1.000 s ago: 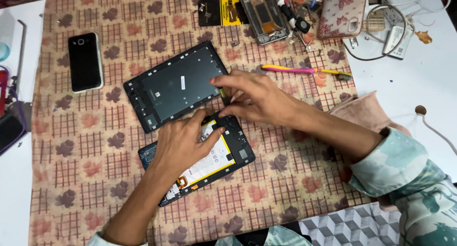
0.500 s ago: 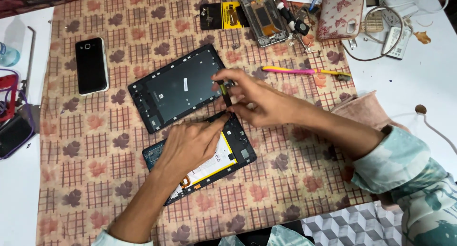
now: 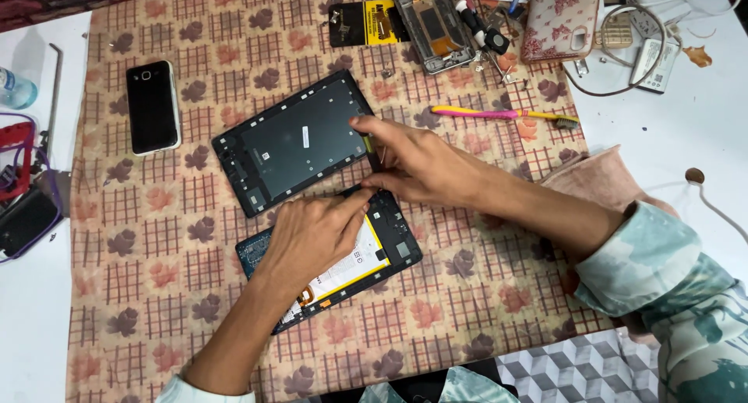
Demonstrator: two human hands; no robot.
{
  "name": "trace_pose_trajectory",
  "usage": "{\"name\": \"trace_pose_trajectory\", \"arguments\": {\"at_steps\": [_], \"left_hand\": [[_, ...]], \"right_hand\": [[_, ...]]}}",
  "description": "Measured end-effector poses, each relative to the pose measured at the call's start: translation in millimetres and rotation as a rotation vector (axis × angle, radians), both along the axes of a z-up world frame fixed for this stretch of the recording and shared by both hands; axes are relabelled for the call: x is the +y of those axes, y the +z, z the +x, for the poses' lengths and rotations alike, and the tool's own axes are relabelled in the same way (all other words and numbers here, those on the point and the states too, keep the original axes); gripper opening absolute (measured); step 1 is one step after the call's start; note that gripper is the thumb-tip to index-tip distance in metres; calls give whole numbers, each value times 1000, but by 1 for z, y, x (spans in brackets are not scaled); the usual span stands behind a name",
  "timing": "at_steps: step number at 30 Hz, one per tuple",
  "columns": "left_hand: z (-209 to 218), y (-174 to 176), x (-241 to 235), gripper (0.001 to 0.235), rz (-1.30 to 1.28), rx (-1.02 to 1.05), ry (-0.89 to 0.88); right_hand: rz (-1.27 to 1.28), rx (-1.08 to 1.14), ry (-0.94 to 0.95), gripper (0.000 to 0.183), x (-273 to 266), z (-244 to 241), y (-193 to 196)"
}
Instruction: The person disassembles a tablet by removing screws and prying off the back cover. They disconnect the battery and remove the motherboard, then use a soldering iron to work on the motherboard's components.
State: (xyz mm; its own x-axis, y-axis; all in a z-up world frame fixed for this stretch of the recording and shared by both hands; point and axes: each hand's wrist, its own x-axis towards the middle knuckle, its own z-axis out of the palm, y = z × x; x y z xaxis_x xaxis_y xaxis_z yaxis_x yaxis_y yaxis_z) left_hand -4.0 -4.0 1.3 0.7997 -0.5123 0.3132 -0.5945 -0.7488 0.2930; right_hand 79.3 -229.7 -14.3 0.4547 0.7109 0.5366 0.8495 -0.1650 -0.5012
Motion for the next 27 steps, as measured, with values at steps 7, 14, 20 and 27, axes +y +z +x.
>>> {"name": "trace_pose_trajectory", "arguments": {"at_steps": [7,14,20,27], "left_hand": [[0,3,0,28,-28,58,7],[1,0,0,23,-26,73,14],[1,0,1,22,-34,59,11],[0,-1,2,22,-40,53,8]], "right_hand": [[-50,337,50,81,-7,6,3],[207,281,151,78,-4,-5,2],[169,264,147,73,-2,-2,0],[172,271,134,72,-4,-2,-6]]}}
